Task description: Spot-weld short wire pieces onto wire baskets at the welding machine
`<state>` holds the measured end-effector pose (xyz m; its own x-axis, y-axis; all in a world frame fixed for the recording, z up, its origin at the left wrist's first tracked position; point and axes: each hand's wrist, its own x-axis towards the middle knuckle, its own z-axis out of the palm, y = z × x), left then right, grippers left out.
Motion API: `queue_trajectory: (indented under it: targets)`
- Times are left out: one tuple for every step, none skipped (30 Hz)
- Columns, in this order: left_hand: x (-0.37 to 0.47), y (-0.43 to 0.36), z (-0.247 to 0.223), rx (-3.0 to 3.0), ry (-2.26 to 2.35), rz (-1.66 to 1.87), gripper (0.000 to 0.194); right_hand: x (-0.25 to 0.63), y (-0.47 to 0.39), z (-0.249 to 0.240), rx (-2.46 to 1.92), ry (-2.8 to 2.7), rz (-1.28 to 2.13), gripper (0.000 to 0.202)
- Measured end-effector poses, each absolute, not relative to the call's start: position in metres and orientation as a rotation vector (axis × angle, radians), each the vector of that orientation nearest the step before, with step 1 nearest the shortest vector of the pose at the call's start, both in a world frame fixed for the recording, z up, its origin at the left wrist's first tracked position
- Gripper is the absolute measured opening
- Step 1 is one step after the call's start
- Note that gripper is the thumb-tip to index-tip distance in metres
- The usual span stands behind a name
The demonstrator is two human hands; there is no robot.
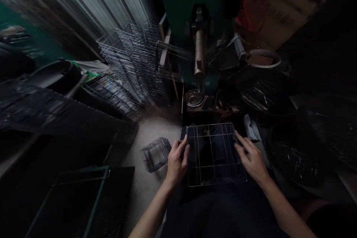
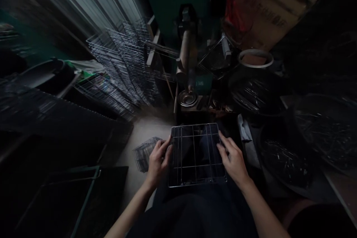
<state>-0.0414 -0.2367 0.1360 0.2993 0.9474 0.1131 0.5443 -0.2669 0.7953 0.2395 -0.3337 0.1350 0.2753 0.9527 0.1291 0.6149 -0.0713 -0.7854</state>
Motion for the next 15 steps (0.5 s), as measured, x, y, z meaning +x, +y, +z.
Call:
queue_trajectory:
  targets:
    - [-0.046, -0.238, 0.134, 1.918, 1.279, 0.755, 0.048, 0.242, -0.338, 0.133, -1.751, -1.432, 0.627, 0.053]
    - [-0.052, -0.237, 0.133, 1.921, 1.207, 0.696, 0.055, 0.245, -0.341, 0.132, -1.717, -1.452, 0.716, 0.058]
    - [-0.058, -0.236, 0.134, 1.930, 1.119, 0.624, 0.067, 0.249, -0.345, 0.133, -1.682, -1.479, 0.822, 0.066]
    - [-0.064, -0.235, 0.134, 1.946, 1.032, 0.549, 0.088, 0.253, -0.348, 0.135, -1.652, -1.508, 0.936, 0.077]
    - [-0.069, -0.233, 0.136, 1.969, 0.960, 0.472, 0.112, 0.256, -0.351, 0.138, -1.634, -1.536, 1.043, 0.091]
    - [-0.073, -0.231, 0.137, 2.002, 0.912, 0.399, 0.133, 0.258, -0.354, 0.142, -1.634, -1.555, 1.128, 0.106]
    - [-0.076, -0.230, 0.138, 2.042, 0.888, 0.333, 0.149, 0.260, -0.356, 0.144, -1.650, -1.564, 1.188, 0.117]
    - [-0.077, -0.229, 0.138, 2.086, 0.881, 0.278, 0.158, 0.261, -0.357, 0.147, -1.675, -1.564, 1.221, 0.124]
    - [-0.077, -0.229, 0.138, 2.133, 0.882, 0.237, 0.162, 0.261, -0.357, 0.148, -1.695, -1.561, 1.242, 0.128]
    - [-0.076, -0.228, 0.136, 2.180, 0.884, 0.215, 0.165, 0.260, -0.357, 0.149, -1.705, -1.554, 1.256, 0.130]
    - [-0.075, -0.227, 0.135, 2.224, 0.890, 0.210, 0.167, 0.259, -0.356, 0.149, -1.708, -1.542, 1.268, 0.130]
    - [-0.074, -0.226, 0.133, 2.261, 0.897, 0.218, 0.168, 0.258, -0.355, 0.149, -1.704, -1.528, 1.279, 0.130]
    - [-0.073, -0.225, 0.131, 2.283, 0.906, 0.231, 0.168, 0.257, -0.354, 0.148, -1.694, -1.513, 1.290, 0.130]
    - [-0.073, -0.223, 0.129, 2.290, 0.914, 0.242, 0.167, 0.257, -0.353, 0.148, -1.682, -1.500, 1.299, 0.130]
    - [-0.074, -0.222, 0.127, 2.280, 0.918, 0.248, 0.166, 0.257, -0.353, 0.148, -1.668, -1.487, 1.306, 0.130]
